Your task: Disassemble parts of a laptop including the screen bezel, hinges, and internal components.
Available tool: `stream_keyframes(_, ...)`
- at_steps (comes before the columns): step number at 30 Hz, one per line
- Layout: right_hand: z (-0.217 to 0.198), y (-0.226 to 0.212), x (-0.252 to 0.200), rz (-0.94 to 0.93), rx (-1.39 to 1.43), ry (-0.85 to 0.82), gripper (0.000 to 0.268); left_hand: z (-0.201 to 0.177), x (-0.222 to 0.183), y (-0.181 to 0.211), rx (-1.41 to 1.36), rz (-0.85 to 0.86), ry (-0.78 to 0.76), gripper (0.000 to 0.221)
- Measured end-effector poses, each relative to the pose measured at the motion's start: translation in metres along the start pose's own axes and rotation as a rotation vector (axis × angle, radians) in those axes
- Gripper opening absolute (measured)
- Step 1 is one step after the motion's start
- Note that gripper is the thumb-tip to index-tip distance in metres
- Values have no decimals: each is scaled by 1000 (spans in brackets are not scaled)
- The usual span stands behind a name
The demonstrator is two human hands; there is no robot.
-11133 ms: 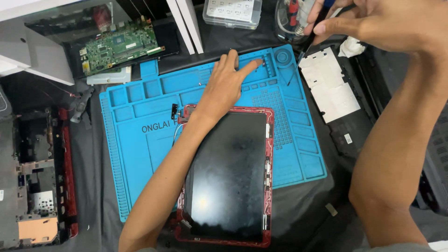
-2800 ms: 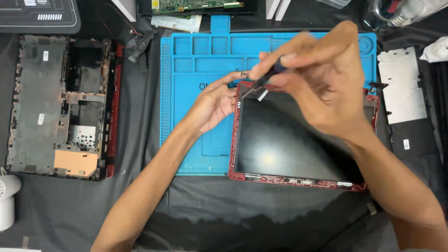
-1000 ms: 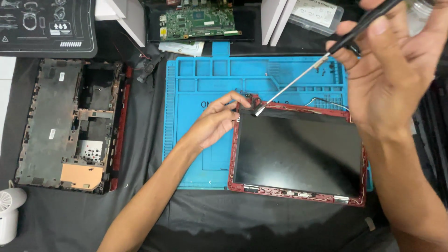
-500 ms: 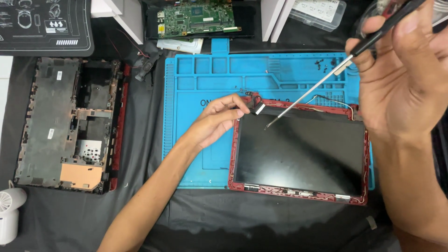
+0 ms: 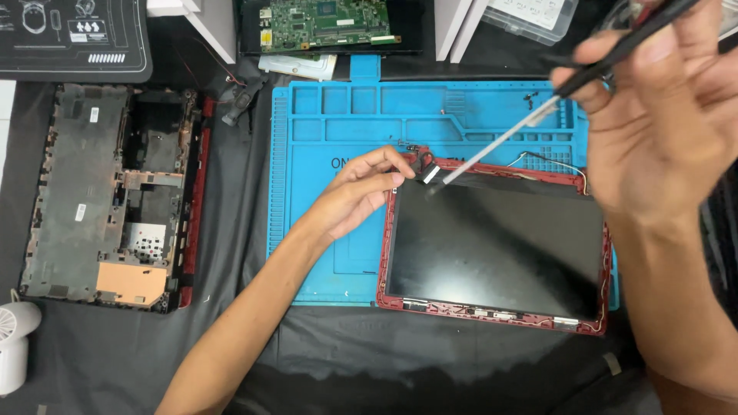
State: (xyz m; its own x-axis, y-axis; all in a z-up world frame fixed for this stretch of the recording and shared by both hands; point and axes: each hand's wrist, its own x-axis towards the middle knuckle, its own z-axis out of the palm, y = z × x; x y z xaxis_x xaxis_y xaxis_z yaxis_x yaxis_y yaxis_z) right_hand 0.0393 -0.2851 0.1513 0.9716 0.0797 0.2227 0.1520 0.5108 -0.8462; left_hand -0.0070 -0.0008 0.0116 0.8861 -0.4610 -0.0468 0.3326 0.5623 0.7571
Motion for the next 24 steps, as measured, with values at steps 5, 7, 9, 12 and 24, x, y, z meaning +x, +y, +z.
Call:
stream_keyframes(5, 18, 18, -2, -76, -221, -21, 57, 15, 2, 12, -81, -22, 19, 20)
stream_keyframes(7, 9, 29, -6, -389, -598, -468, 64, 22, 1, 20, -140, -38, 44, 25)
stream_keyframes(9, 26, 26, -5, -421, -711, -482, 63, 21, 0, 19, -151, -39, 44, 25)
stream_keyframes(12, 34, 27, -4, -443, -770, -551, 56, 14, 1, 14, -151, -22, 26, 26)
stream_keyframes(24, 34, 33, -7, -502, -754, -522, 60, -4, 2, -8, 48, -16, 10, 19)
